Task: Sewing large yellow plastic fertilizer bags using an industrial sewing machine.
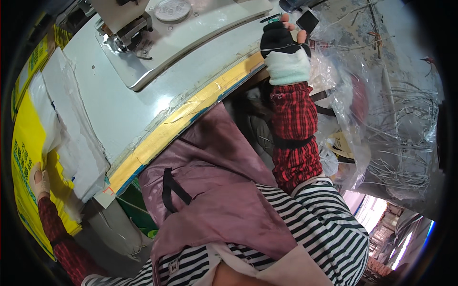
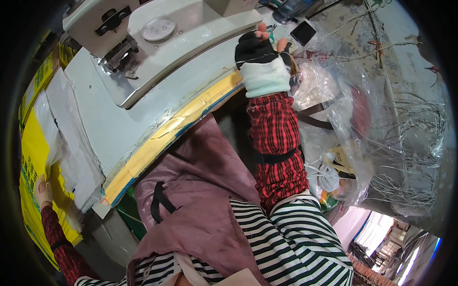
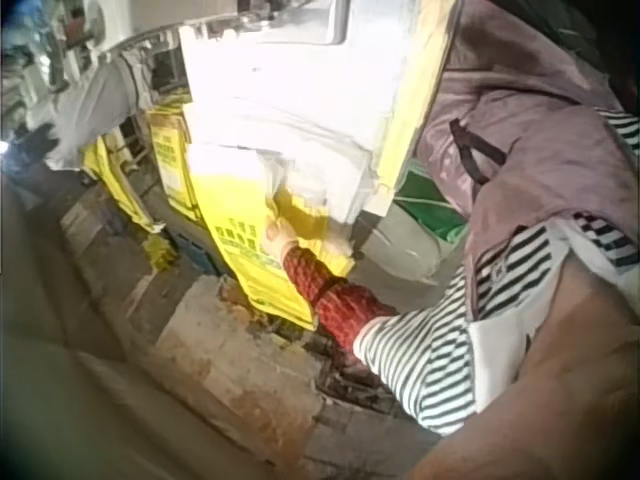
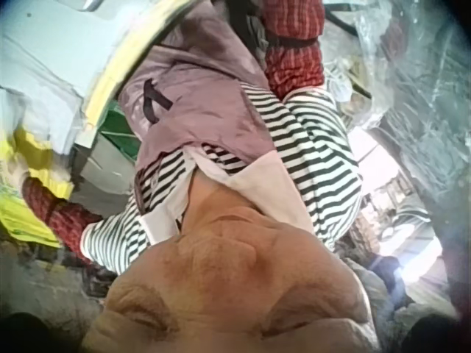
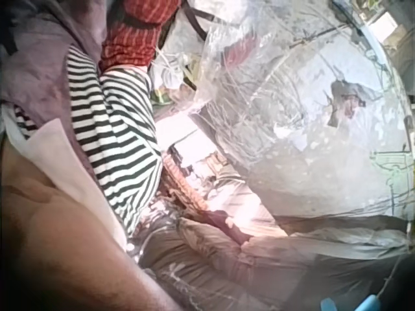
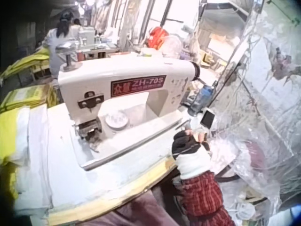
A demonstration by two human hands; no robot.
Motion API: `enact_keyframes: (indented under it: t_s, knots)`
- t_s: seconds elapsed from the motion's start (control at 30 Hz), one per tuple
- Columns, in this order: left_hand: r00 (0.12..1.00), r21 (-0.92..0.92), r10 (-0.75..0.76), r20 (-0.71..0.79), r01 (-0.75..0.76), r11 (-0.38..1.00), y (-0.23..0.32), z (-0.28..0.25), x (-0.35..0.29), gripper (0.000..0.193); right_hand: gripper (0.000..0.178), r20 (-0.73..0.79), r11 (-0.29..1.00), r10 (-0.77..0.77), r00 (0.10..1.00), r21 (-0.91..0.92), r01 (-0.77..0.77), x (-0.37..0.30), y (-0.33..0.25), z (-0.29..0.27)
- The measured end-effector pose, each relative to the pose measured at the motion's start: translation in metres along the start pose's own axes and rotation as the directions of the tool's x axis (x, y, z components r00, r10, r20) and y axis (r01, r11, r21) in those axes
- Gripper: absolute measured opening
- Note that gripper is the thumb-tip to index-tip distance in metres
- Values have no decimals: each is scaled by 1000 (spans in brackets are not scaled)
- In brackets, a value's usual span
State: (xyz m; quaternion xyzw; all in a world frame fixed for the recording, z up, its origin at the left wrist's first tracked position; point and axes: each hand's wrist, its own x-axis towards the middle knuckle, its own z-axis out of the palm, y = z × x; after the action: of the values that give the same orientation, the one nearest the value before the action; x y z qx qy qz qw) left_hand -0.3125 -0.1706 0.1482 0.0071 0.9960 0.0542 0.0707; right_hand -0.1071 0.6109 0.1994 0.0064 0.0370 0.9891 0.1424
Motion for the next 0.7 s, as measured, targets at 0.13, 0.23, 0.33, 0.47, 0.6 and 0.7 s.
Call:
enact_keyframes:
  t_s: [0.13, 0.23, 0.33, 0.47, 0.6, 0.7]
  knots:
    - [944, 317, 264, -197, -194, 928, 13, 7, -3, 37, 52, 26, 1000, 6, 1000, -14, -5, 6, -8, 7]
    - [754, 295, 579, -310, -503, 812, 68, 25, -11, 38, 59, 18, 1000, -22, 1000, -8, 22, 22, 7, 16]
    - [743, 332, 577, -339, -479, 813, 206, 56, -40, 29, 62, 77, 996, 89, 993, 2, -89, 31, 15, 29]
    - [840, 337, 469, -273, -373, 864, 318, 55, -108, 24, 61, 64, 997, -22, 998, 80, 17, 47, 27, 39]
    - [350, 16, 872, -342, -926, 378, 460, 5, -219, 21, 54, 114, 982, -181, 977, -41, 187, 43, 42, 52]
    - [291, -292, 757, -585, -946, 138, 522, 4, -274, 31, 47, 45, 978, -206, 978, -13, 206, 42, 58, 54]
